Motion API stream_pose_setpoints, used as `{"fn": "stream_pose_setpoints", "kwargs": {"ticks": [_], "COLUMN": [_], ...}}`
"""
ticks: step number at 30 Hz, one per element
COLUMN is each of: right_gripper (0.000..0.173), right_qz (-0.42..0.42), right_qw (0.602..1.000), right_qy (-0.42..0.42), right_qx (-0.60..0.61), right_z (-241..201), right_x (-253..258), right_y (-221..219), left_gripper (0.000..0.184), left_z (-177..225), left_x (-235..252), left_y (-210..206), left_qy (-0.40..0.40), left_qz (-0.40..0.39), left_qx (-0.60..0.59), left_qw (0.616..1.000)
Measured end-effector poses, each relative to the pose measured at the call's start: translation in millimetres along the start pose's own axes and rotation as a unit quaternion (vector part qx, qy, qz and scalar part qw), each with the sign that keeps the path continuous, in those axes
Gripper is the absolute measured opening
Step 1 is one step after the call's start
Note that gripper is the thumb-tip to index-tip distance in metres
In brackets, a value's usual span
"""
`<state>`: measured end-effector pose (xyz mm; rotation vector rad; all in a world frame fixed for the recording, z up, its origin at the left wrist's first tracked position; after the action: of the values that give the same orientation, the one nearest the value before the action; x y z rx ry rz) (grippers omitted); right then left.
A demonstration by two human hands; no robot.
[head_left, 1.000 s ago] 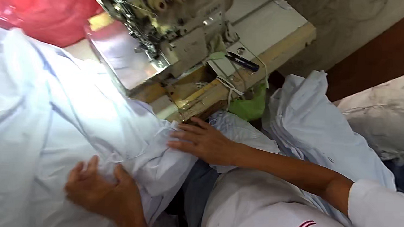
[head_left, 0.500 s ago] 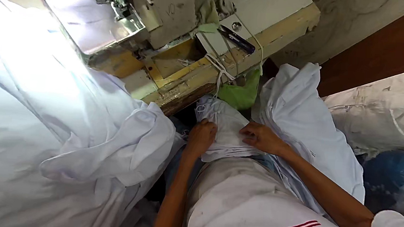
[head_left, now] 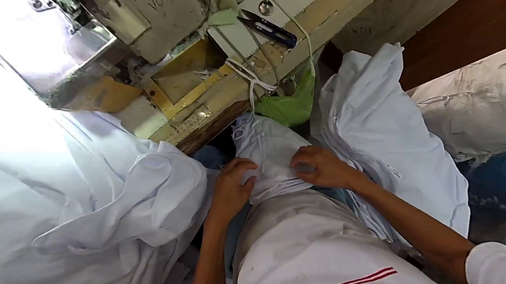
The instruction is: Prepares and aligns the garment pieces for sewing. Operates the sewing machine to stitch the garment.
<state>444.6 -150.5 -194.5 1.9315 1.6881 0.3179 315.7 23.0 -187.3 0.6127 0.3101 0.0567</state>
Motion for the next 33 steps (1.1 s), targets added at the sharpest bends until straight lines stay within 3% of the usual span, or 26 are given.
{"fn": "stream_pose_setpoints", "kwargs": {"ticks": [2,3,6,9,12,14,17,21,24,27,29,33], "right_gripper": [0.018,0.013,0.010,0.012,0.013,0.009,0.009,0.010,0.006,0.020,0.025,0.028], "right_qz": [-0.041,-0.050,-0.017,-0.008,-0.035,0.007,0.078,0.112,0.119,0.144,0.175,0.141], "right_qw": [0.999,0.998,1.000,1.000,0.999,0.999,0.990,0.967,0.971,0.985,0.983,0.970], "right_qy": [-0.017,-0.021,-0.018,-0.004,-0.002,0.011,0.041,0.096,0.083,0.048,0.049,0.060], "right_qx": [-0.020,-0.031,-0.007,0.004,-0.025,-0.044,-0.108,-0.208,-0.189,-0.079,0.014,0.188], "right_z": [-4.5,-5.0,-0.7,-4.4,-8.9,-8.1,-18.9,-40.6,-53.7,-65.2,-71.8,-93.7], "right_x": [7.2,9.4,6.2,-6.1,-12.9,-14.7,-8.0,17.9,35.3,44.8,48.9,54.8], "right_y": [-8.9,-11.0,-4.1,2.1,1.2,8.4,19.4,20.7,44.7,76.1,86.9,78.7], "left_gripper": [0.042,0.041,0.016,0.013,0.022,0.035,0.052,0.030,0.015,0.015,0.017,0.021], "left_z": [-6.2,-8.8,-11.4,-13.2,-17.0,-15.6,-1.2,14.3,12.9,12.2,20.1,38.4], "left_x": [8.9,10.6,5.5,-4.2,-8.7,-6.5,5.1,20.9,19.1,2.7,-15.5,-54.2], "left_y": [-13.1,-19.6,-24.7,-24.0,-21.5,-20.8,-25.7,-30.1,-14.9,6.8,19.9,38.2], "left_qy": [0.018,0.026,0.029,0.024,0.028,0.046,0.051,-0.005,0.005,0.017,0.014,-0.059], "left_qz": [-0.065,-0.082,-0.063,-0.048,-0.015,0.000,0.000,0.081,0.139,0.176,0.188,0.188], "left_qx": [0.033,0.050,0.048,0.017,-0.018,-0.021,0.070,0.189,0.209,0.117,-0.032,-0.327], "left_qw": [0.997,0.995,0.996,0.998,0.999,0.999,0.996,0.979,0.968,0.977,0.981,0.925]}}
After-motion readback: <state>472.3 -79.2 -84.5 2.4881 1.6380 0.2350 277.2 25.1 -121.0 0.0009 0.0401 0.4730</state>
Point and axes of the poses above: each hand's wrist, its own x-axis towards the middle knuckle, its own y-axis out of the back of the hand, z = x × y, the point moved 7 cm from there along x, towards the middle knuckle, and after that the axes turned 8 degrees about -z, right-handed, at the moved point
